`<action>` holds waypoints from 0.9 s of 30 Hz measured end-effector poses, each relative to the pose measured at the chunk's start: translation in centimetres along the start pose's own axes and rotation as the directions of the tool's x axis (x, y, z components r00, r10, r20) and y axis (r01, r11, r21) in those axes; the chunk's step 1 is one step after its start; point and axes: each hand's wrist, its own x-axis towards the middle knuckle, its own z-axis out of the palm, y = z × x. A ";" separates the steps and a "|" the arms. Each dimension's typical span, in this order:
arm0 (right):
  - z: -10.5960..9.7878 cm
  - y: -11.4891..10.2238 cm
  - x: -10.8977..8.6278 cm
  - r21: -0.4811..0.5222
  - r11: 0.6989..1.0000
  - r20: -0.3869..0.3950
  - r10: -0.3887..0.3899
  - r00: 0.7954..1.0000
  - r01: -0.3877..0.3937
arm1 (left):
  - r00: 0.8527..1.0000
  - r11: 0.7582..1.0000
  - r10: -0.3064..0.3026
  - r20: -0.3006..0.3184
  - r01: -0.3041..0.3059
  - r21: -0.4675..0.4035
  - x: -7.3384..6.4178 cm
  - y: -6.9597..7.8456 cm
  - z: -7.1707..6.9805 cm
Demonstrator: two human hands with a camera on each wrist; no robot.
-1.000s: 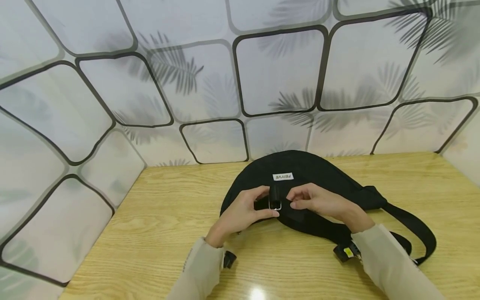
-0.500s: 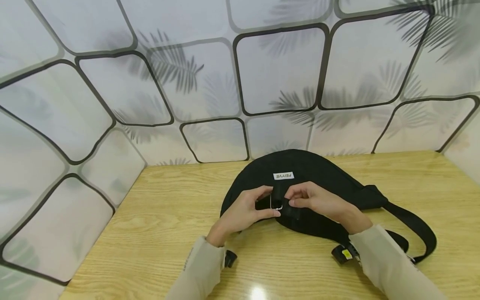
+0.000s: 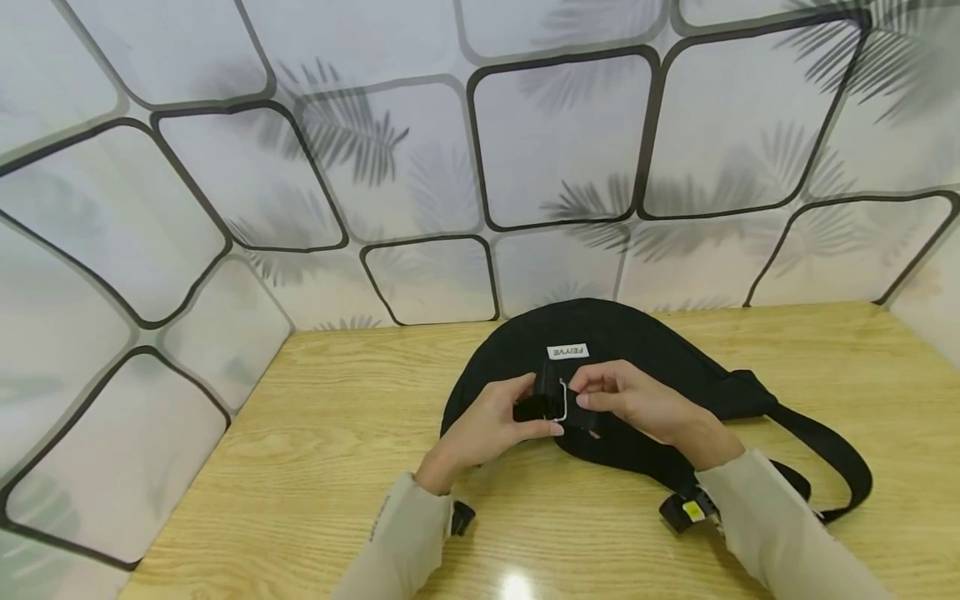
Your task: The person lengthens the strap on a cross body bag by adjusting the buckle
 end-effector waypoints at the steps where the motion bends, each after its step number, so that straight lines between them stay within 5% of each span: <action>1: 0.1 -0.1 0.1 0.012 1.000 0.006 -0.006 1.000 0.006 | 1.000 1.000 0.002 0.002 -0.002 -0.013 0.0 0.0 0.1; 9: 0.1 -0.7 -0.2 -0.067 0.992 -0.058 0.106 0.993 -0.110 | 1.000 1.000 -0.010 -0.006 0.010 0.006 0.0 0.3 0.0; 13: -0.8 -0.4 -0.6 -0.132 0.979 -0.025 0.154 0.988 -0.156 | 1.000 1.000 -0.012 -0.023 0.012 0.015 -0.2 0.5 -0.3; 19: -1.7 0.3 -0.7 -0.153 0.982 0.063 0.118 0.991 -0.107 | 0.999 1.000 -0.007 -0.033 0.007 -0.009 -0.3 0.5 -0.6; 27: -0.4 0.4 -0.3 -0.119 0.990 -0.016 0.072 0.997 -0.073 | 1.000 1.000 -0.013 -0.023 0.013 -0.018 -0.2 0.4 -0.3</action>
